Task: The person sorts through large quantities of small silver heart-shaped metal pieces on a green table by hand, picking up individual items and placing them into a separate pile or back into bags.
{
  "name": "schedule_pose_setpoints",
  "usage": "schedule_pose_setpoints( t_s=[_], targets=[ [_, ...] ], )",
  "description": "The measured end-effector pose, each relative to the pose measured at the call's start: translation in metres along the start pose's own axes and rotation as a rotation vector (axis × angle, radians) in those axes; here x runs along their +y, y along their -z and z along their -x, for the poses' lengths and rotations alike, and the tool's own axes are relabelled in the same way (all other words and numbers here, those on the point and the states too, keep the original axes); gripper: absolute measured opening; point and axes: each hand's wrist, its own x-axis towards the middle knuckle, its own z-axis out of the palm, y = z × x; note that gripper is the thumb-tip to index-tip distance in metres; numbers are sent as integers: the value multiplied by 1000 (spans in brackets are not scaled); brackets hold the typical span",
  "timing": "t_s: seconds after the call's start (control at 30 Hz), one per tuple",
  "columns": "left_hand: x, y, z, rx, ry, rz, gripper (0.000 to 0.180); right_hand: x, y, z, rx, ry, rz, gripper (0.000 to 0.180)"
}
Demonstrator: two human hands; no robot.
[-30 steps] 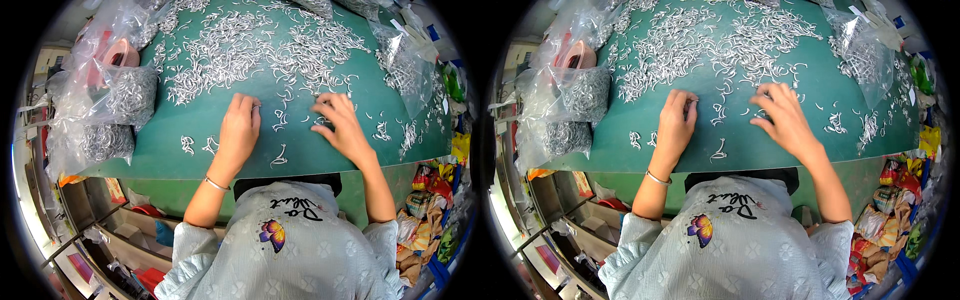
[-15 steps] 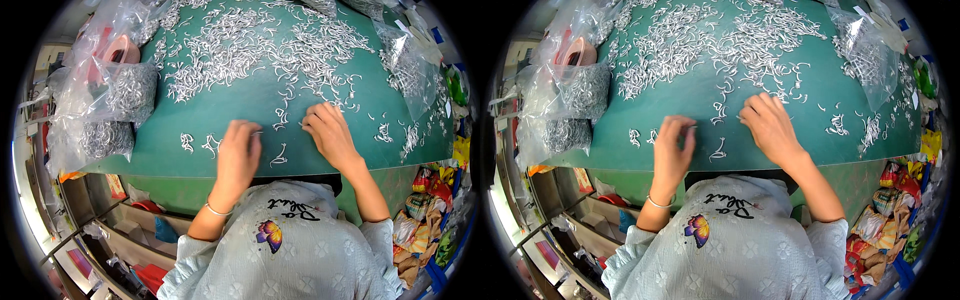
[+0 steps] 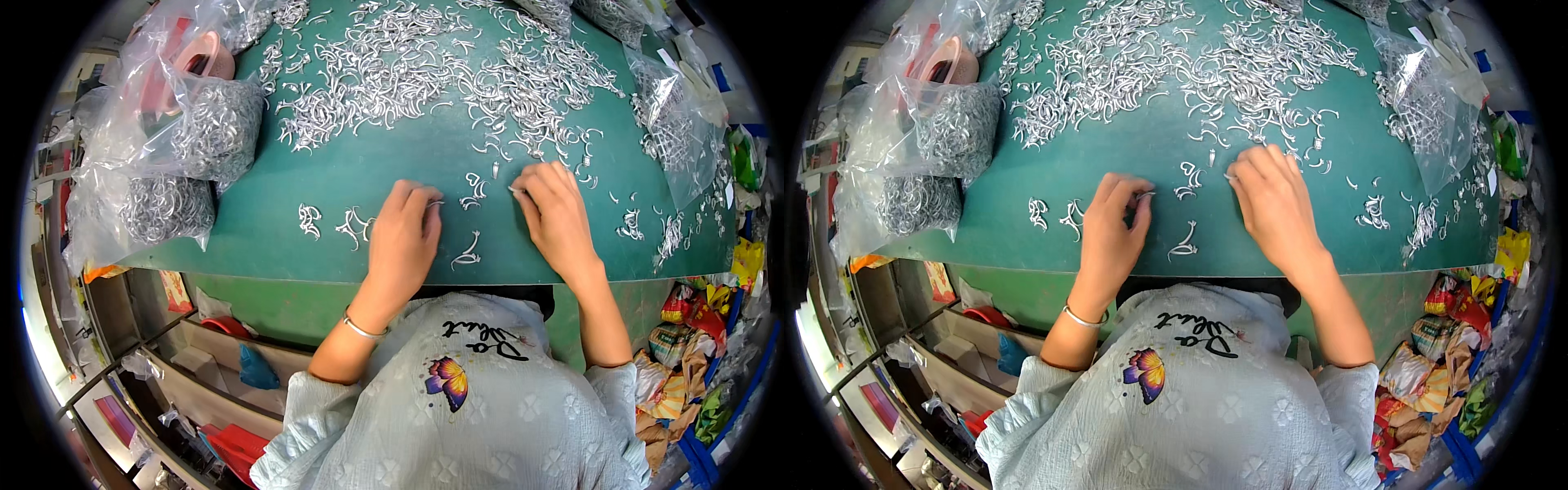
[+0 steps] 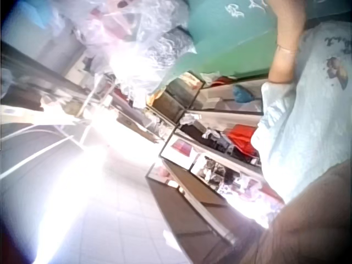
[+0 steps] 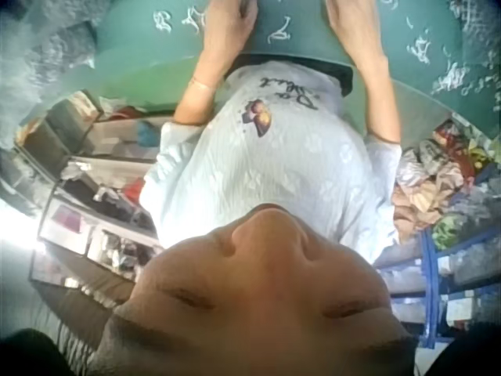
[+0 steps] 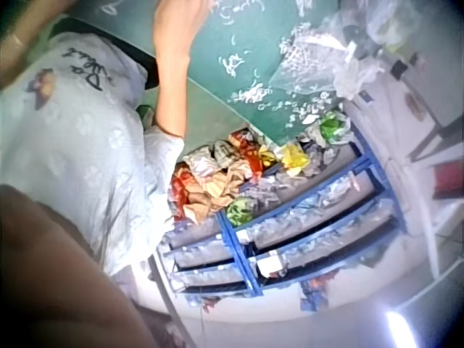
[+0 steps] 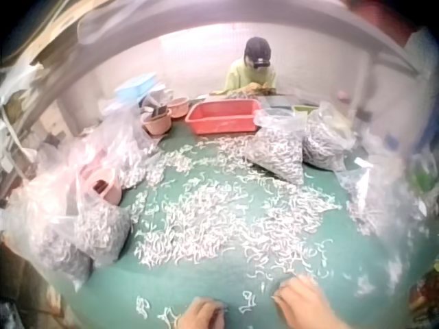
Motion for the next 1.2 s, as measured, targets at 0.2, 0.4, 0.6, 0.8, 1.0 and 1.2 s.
schedule_pose_setpoints(
  t_s=[0.2, 0.4, 0.6, 0.8, 1.0, 1.2],
  targets=[
    [-3, -11, -7, 37, -26, -43, 18, -8, 1, 6, 8, -64, 31, 8],
    [-15, 2, -19, 113, -42, -133, 17, -17, -19, -27, -6, 53, -201, 9],
    [-32, 15, -22, 144, -12, -202, 17, -16, -14, -13, -16, -50, -162, 8],
    [-24, 8, -23, 77, -40, -68, 21, -26, -32, -5, 18, -146, -185, 7],
    [-16, 14, -19, 107, -114, -185, 23, -30, -24, -6, 17, -267, -367, 10],
    [-27, 7, -19, 83, -95, -160, 19, -28, -23, -9, 24, -184, -292, 11]
  ],
)
